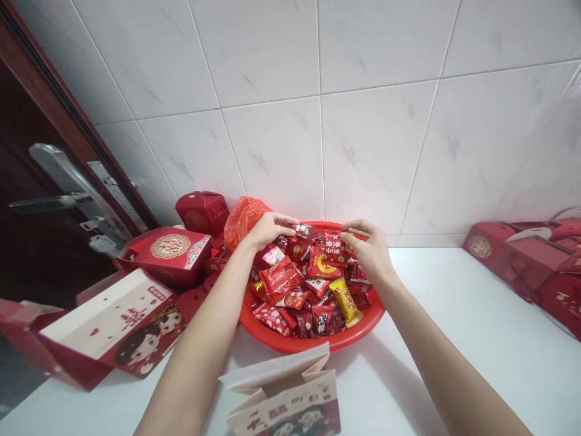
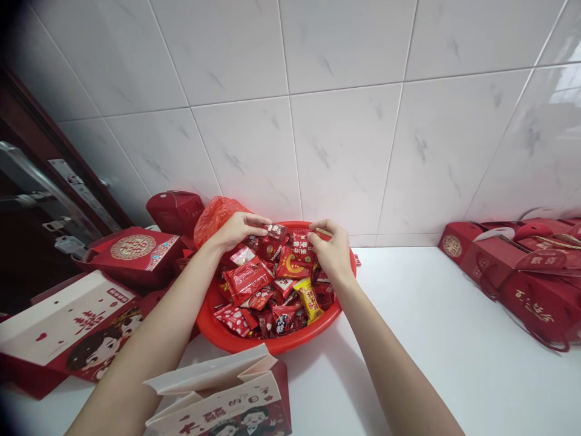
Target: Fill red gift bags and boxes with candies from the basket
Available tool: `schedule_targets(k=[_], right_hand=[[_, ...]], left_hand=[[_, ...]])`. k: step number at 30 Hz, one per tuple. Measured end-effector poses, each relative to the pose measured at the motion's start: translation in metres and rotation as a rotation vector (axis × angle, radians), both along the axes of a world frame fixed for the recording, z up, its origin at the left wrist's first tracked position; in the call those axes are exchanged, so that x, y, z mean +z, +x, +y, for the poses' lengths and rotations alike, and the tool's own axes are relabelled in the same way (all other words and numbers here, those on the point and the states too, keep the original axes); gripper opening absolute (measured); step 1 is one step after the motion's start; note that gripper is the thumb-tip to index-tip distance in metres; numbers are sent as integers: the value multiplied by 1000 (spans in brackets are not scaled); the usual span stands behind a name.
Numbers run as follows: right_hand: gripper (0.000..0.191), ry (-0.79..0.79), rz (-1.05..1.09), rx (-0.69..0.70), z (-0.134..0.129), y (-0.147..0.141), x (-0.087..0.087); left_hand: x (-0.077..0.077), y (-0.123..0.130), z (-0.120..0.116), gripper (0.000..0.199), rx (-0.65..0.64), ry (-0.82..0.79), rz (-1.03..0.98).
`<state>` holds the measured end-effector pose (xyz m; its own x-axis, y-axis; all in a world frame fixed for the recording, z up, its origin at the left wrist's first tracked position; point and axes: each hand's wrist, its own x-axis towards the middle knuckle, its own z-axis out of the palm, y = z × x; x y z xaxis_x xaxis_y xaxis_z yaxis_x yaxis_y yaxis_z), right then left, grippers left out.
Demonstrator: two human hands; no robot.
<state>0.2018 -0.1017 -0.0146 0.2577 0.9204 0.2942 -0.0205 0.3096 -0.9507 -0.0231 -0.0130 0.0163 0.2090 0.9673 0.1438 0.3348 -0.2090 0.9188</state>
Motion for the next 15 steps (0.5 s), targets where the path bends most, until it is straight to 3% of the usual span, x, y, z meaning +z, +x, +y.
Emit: schedule_targets(k=[8,15], right_hand=[[23,-11,4,-2,1,1,-1],[21,-29,-6,0,-1,1,0]], left_hand=[[2,4,-4,44,32,96,-209],[9,9,-9,43,85,68,-449]])
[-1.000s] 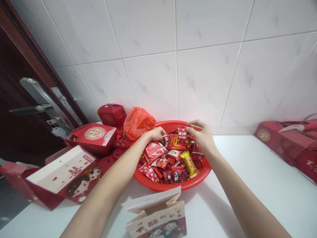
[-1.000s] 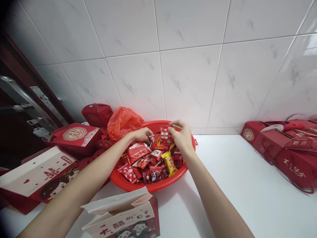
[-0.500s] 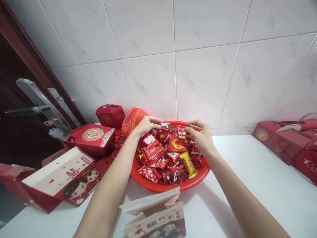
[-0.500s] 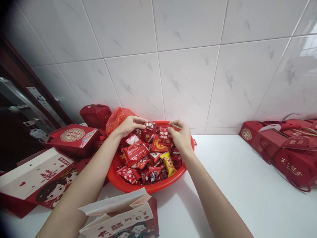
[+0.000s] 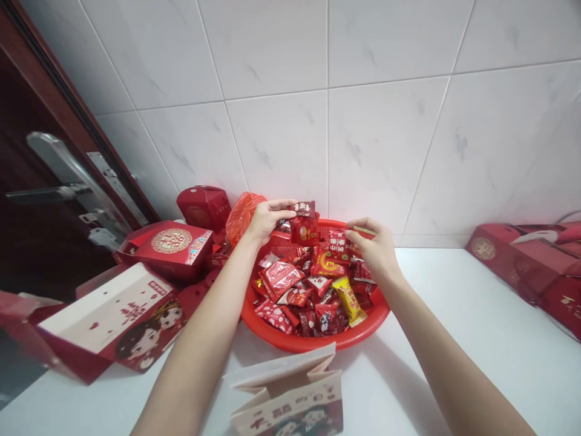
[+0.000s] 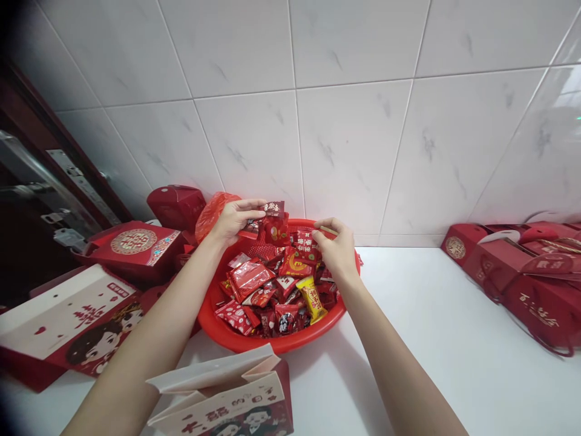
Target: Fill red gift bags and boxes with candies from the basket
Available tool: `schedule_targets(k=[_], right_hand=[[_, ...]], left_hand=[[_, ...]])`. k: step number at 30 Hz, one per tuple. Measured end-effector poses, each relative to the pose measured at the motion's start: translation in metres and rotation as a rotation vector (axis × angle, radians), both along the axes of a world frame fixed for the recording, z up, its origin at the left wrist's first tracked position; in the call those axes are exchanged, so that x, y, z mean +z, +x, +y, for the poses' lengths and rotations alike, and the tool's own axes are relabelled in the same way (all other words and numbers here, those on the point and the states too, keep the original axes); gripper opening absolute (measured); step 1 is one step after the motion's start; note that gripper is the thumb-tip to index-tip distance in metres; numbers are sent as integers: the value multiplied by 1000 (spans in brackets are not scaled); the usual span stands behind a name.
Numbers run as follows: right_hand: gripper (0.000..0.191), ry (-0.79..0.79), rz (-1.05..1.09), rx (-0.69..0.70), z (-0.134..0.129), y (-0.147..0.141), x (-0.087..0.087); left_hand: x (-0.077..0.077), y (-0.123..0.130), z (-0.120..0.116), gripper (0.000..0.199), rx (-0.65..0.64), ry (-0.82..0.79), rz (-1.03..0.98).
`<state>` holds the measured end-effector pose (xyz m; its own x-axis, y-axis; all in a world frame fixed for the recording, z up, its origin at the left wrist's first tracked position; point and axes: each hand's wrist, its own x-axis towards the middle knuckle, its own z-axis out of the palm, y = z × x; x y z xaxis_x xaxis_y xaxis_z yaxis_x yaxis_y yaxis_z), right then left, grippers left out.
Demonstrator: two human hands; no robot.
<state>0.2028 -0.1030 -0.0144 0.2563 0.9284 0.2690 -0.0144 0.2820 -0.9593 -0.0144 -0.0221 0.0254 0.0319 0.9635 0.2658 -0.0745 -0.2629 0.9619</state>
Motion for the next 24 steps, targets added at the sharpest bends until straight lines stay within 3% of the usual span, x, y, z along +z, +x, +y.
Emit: schedule_targets(k=[6,16,20,24], right_hand=[[23,-8,-5,2,0,0,0],[22,2,-33,-18,3,1,-2],[23,9,-39,-28,5,2,-3],[21,38,-40,-95,4,2,-2]], left_hand=[[-2,4,-1,43,-55,-62,31],[-10,1,6,43,-106,8,154],[-14,1,10,36,-41,63,303],[-14,1,9,31,63,113,620]])
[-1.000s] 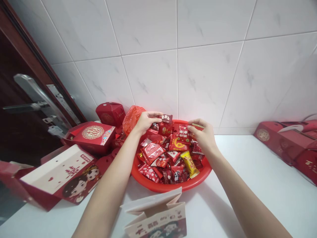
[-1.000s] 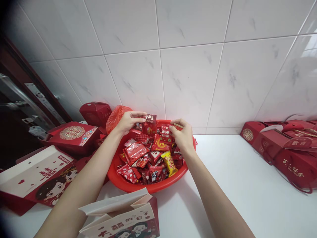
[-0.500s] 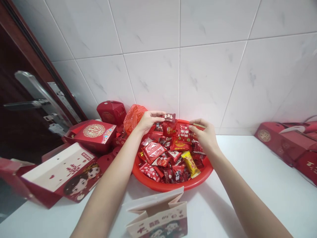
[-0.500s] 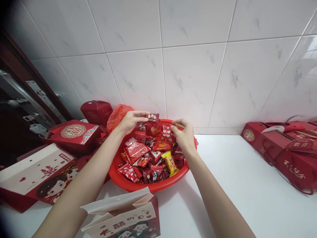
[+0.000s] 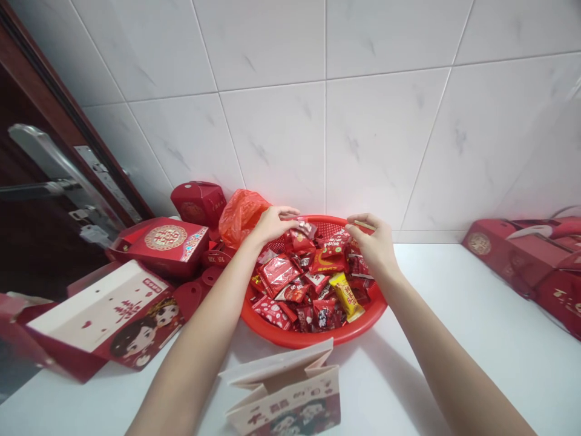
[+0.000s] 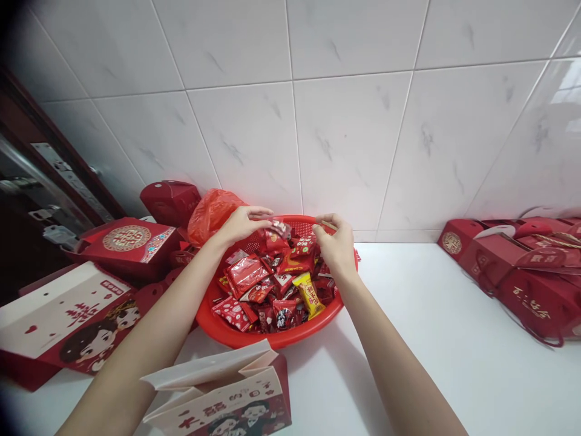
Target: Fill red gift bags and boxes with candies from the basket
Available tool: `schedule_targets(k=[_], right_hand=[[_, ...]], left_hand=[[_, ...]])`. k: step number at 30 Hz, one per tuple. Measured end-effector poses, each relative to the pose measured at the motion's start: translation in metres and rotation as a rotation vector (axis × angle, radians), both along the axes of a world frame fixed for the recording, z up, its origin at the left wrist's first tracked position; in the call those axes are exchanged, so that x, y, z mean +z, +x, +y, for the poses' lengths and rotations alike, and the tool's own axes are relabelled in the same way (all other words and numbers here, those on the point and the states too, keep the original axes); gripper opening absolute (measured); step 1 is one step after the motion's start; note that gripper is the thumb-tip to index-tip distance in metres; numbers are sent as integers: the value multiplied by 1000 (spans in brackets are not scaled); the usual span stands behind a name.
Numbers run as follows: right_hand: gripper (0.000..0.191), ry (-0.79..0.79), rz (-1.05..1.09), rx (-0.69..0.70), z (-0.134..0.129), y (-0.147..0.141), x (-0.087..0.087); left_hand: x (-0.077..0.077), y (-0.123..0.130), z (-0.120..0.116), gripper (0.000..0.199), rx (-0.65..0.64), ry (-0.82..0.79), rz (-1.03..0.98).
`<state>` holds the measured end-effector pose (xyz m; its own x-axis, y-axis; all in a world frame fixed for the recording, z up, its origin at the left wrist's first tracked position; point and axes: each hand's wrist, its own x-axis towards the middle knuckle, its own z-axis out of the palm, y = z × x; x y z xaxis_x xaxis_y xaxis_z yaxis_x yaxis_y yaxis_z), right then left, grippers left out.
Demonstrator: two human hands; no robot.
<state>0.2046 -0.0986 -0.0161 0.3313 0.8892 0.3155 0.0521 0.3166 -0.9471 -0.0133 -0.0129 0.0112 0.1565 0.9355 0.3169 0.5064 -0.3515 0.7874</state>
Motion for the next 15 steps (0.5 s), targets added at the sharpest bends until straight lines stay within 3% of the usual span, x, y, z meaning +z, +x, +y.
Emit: schedule_targets(k=[3,6,10,13,15], right_hand=[[25,-1,95,-41,0,0,1],[30,-12,232,-85,2,0,2],[22,28,318,-103,2,0,3],[16,37,292,-85,2,0,4],[16,43,287,-87,1,0,5]], left_hand=[[6,7,-10,30,-34,133,114],[14,22,-30,28,-341,9,92],[14,49,-58,27,-783,-163,300],[7,63,-68,31,-943,-119,452],[2,68,-70,35,-967,-45,568]])
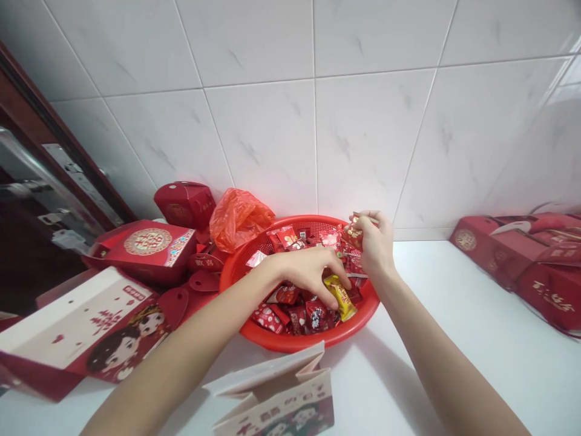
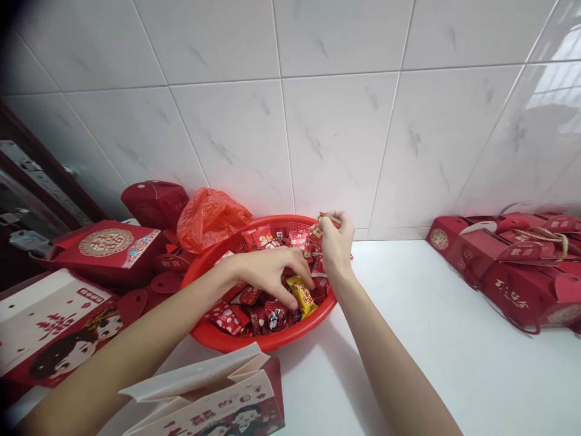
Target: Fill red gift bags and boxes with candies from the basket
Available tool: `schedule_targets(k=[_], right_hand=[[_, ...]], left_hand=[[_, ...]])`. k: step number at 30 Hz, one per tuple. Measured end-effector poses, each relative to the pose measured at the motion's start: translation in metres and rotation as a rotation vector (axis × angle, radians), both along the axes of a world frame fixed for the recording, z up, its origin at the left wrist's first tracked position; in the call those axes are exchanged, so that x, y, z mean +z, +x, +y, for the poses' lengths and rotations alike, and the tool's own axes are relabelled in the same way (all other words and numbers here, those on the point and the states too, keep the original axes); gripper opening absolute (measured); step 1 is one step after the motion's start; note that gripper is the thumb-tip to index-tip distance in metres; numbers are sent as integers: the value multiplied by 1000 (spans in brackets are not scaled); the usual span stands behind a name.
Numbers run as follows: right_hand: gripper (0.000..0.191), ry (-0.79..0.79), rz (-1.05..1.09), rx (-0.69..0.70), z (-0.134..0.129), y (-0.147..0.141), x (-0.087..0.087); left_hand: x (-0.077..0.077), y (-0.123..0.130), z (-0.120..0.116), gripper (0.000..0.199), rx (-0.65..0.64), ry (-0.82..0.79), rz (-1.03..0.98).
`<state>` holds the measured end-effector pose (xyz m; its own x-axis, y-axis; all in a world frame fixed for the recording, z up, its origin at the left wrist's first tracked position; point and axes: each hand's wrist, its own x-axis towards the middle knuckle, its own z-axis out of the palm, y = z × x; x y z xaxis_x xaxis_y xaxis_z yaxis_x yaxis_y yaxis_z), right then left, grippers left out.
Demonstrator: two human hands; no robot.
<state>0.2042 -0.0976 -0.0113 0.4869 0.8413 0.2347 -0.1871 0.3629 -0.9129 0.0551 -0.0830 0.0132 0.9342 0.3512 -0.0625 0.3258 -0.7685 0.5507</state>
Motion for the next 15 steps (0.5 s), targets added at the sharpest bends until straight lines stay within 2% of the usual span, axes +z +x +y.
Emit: schedule_targets(k=[2,4,10,15], right_hand=[[19,16,14,-2,0,-1,1],[21,32,38,2,0,-1,1],[19,33,54,68,2,0,-2],[18,40,42,88,2,0,-2]], left_hand=[[-3,2,1,36,1,139,83],[-3,1,4,32,59,260,149],[6,-9,12,29,434,415,269],[8,-14,15,17,614,525,398]])
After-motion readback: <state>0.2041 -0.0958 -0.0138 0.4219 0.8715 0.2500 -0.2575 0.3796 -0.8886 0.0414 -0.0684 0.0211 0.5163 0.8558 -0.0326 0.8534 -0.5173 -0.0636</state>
